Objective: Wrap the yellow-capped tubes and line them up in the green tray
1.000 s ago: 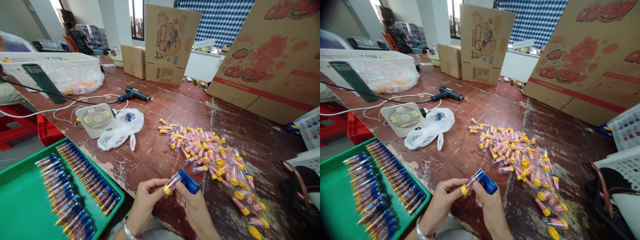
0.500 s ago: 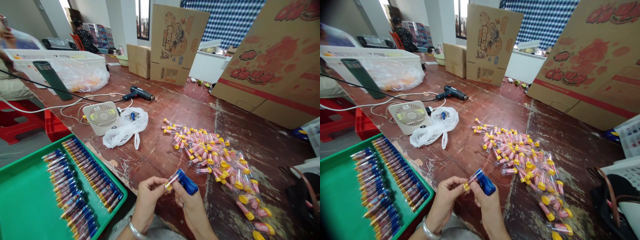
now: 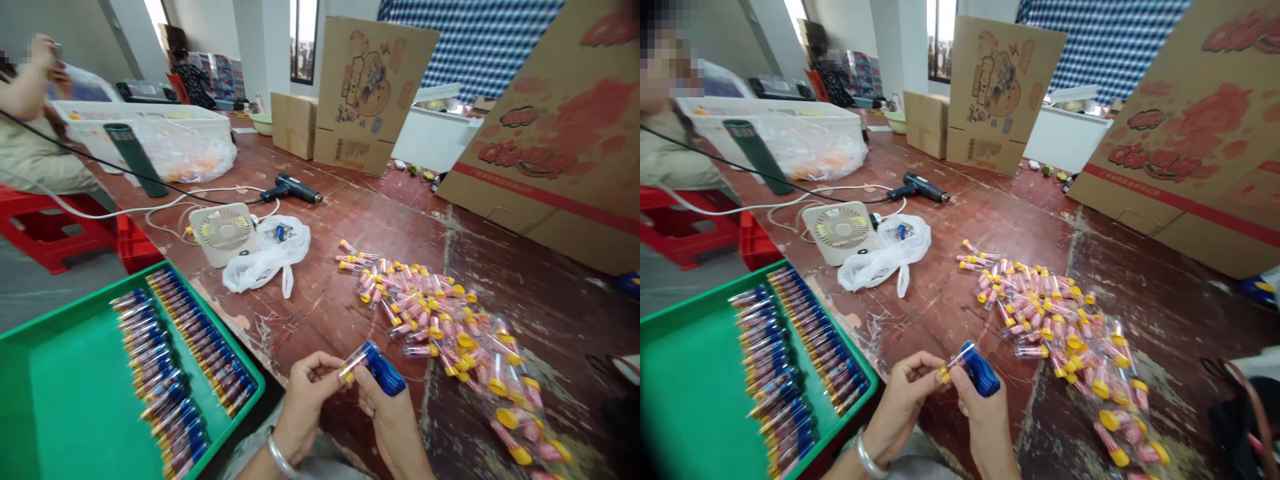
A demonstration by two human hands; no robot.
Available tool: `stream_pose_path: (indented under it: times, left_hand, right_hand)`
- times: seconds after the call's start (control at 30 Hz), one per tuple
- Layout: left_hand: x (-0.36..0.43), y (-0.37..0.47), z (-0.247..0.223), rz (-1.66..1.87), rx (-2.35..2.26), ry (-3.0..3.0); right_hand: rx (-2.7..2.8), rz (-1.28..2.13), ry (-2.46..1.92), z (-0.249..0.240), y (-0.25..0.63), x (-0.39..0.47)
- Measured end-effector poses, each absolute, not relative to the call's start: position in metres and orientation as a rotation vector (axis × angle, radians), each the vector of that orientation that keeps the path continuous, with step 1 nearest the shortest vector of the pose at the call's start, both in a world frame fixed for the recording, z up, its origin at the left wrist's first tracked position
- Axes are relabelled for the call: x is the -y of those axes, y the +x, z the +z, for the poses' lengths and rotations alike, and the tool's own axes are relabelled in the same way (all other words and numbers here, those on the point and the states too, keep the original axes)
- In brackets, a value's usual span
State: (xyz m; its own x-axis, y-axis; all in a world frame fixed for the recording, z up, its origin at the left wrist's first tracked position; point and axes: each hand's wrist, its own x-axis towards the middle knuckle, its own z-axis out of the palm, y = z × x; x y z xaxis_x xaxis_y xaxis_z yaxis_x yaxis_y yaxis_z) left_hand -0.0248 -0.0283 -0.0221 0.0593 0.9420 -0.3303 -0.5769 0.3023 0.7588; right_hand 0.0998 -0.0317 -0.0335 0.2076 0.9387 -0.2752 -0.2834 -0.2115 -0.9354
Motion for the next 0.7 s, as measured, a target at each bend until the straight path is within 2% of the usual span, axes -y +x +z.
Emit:
stream_pose_path:
  times: [0.13,0.3,0.43,0.53,0.7]
  left_hand:
    - [0.039,-0.035,-0.013,1.177,-0.821,0.425]
    - [0.058,-0.095,-0.022,1.137,-1.021,0.564]
    - [0.094,-0.194,-0.049,1.114,-1.658,0.95]
    - [0.123,-0.259,-0.076,1.069,-1.937,1.021]
    - [0.155,-0.294,-0.125,1.029,-2.238,1.082]
  right_hand:
    - [0.766,1.28,-1.417,-0.034,0.097,0.039]
    - [1.031,1.482,-1.456,-0.034,0.105,0.039]
    - [1.042,1.51,-1.496,-0.027,0.109,0.036]
    - [0.911,1.48,-1.502,-0.021,0.103,0.034]
    - [0.783,1.691,-1.396,-0.017,0.092,0.032]
